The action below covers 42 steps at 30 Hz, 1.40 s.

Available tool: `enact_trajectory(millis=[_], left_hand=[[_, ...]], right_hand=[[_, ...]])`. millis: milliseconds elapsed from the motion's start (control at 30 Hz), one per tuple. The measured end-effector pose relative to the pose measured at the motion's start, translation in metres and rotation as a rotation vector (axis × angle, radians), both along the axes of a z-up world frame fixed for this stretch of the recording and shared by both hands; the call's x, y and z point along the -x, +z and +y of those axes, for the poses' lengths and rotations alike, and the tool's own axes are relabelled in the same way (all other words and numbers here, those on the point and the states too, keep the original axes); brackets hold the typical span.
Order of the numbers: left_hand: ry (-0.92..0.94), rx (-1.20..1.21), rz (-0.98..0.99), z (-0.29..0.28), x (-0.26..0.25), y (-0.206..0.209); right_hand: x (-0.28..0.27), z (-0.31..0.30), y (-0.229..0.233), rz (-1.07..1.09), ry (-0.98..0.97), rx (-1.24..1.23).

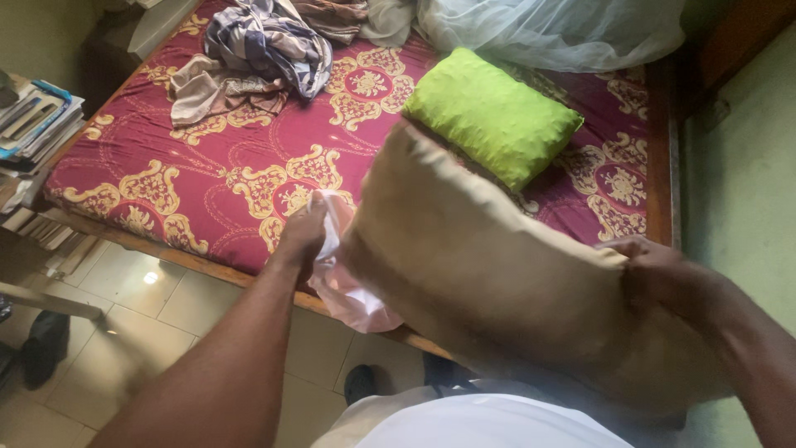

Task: The person puts a pink pillowcase on a beige pillow by hand. The person pulls the fabric over the pillow until it is fully enclosed and then places the pillow on a chair.

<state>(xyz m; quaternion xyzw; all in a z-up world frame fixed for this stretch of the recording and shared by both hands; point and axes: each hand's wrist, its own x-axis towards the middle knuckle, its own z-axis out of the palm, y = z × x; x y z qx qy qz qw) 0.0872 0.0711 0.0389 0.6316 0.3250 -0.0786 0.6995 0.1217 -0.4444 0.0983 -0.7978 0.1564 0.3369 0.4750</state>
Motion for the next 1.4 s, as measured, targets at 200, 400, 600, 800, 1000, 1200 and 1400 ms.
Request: enact_trajectory(millis=[200, 400, 600, 800, 1000, 1200, 1400], left_hand=[[-0.189, 0.194, -0.202, -0.019, -0.008, 0.021], [-0.212, 0.0, -0.227, -0.02, 0.004, 0.035], [-0.255, -0.446, -0.344, -0.047, 0.016, 0.057], [-0.411, -0.789, -0.425, -0.087, 0.03, 0.057], [-0.353, -0.656, -0.62, -0.116, 0.037, 0.055], [-0.296, -0.825, -0.85, -0.112, 0.026, 0.053], [-0.02, -1.065, -0.814, -0.102, 0.036, 0.045]], right_hand=[[0.009, 0.056, -0.022, 0.022, 0.152, -0.013], [0.021, 0.088, -0.039, -0.012, 0.245, 0.021], [0.02, 0.112, -0.032, -0.096, 0.322, 0.179], [0.018, 0.15, -0.02, -0.093, 0.201, 0.271], [-0.004, 0.165, -0.024, -0.166, 0.105, 0.156], [-0.031, 0.161, -0.029, -0.158, 0.066, 0.0], [-0.033, 0.167, 0.006, -0.142, 0.062, -0.09]])
